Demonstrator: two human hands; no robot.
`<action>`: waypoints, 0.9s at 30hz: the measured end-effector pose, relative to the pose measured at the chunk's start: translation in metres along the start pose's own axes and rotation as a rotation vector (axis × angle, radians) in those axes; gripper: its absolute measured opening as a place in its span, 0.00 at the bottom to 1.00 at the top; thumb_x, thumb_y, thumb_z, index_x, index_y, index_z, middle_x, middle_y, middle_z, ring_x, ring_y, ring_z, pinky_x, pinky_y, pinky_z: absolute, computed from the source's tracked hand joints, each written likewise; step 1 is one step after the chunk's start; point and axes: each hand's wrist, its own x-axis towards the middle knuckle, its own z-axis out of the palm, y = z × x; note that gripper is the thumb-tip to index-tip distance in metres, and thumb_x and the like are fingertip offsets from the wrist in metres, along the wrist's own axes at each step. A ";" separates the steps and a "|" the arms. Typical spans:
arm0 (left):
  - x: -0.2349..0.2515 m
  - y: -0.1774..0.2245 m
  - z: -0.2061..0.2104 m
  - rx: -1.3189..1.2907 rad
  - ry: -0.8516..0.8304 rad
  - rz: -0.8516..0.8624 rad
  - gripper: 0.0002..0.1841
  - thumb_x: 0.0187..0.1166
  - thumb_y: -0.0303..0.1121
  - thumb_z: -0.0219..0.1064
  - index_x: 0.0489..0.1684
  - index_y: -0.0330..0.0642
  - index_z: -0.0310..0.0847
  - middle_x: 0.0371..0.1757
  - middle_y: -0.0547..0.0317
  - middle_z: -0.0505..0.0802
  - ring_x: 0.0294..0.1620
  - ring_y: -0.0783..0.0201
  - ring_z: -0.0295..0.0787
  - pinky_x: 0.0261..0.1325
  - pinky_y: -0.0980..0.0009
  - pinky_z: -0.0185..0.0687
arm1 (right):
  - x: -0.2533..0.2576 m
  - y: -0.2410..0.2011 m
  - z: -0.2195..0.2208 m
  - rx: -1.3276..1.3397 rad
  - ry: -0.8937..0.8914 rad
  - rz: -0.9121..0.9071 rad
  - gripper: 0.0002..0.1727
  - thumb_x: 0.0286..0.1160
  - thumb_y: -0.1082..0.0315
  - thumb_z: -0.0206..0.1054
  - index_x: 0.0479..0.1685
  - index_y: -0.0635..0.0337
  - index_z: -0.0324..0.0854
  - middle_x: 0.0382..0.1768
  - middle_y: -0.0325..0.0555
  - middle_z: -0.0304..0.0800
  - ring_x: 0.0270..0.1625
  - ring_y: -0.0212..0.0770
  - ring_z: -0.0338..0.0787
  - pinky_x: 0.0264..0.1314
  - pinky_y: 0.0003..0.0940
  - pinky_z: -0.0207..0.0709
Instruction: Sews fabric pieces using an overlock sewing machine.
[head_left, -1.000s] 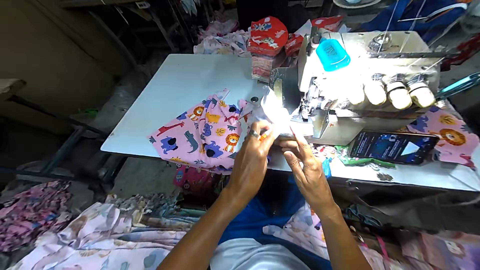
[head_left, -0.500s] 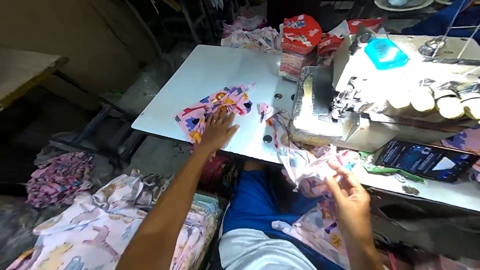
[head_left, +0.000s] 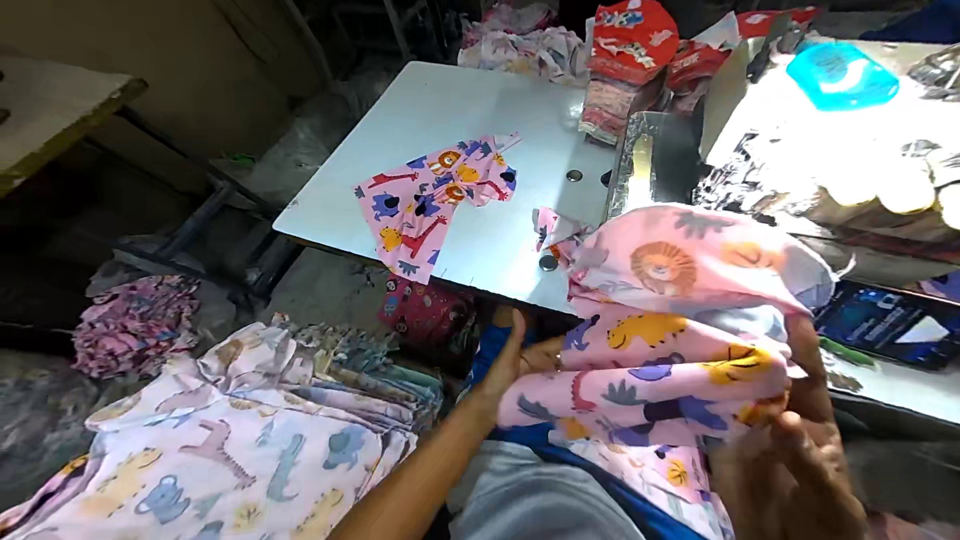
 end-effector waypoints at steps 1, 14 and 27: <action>-0.002 0.006 0.004 -0.081 0.018 0.063 0.47 0.74 0.79 0.41 0.71 0.49 0.82 0.62 0.64 0.94 0.65 0.70 0.89 0.71 0.67 0.81 | -0.004 0.003 -0.005 0.022 0.003 0.013 0.34 0.79 0.63 0.70 0.87 0.47 0.68 0.76 0.34 0.81 0.77 0.33 0.81 0.81 0.32 0.75; -0.064 0.073 0.025 1.183 0.170 0.070 0.15 0.88 0.40 0.62 0.43 0.36 0.87 0.29 0.62 0.89 0.30 0.79 0.83 0.38 0.81 0.79 | -0.026 0.048 -0.004 -1.052 -0.372 0.000 0.17 0.83 0.70 0.62 0.67 0.56 0.86 0.64 0.46 0.88 0.38 0.28 0.87 0.34 0.21 0.80; -0.121 0.168 -0.019 2.005 0.761 0.227 0.10 0.80 0.23 0.66 0.50 0.39 0.93 0.48 0.38 0.94 0.47 0.32 0.90 0.47 0.29 0.77 | 0.021 0.020 0.004 -1.276 -0.690 -0.073 0.19 0.79 0.48 0.65 0.30 0.53 0.87 0.24 0.39 0.85 0.23 0.38 0.85 0.20 0.37 0.75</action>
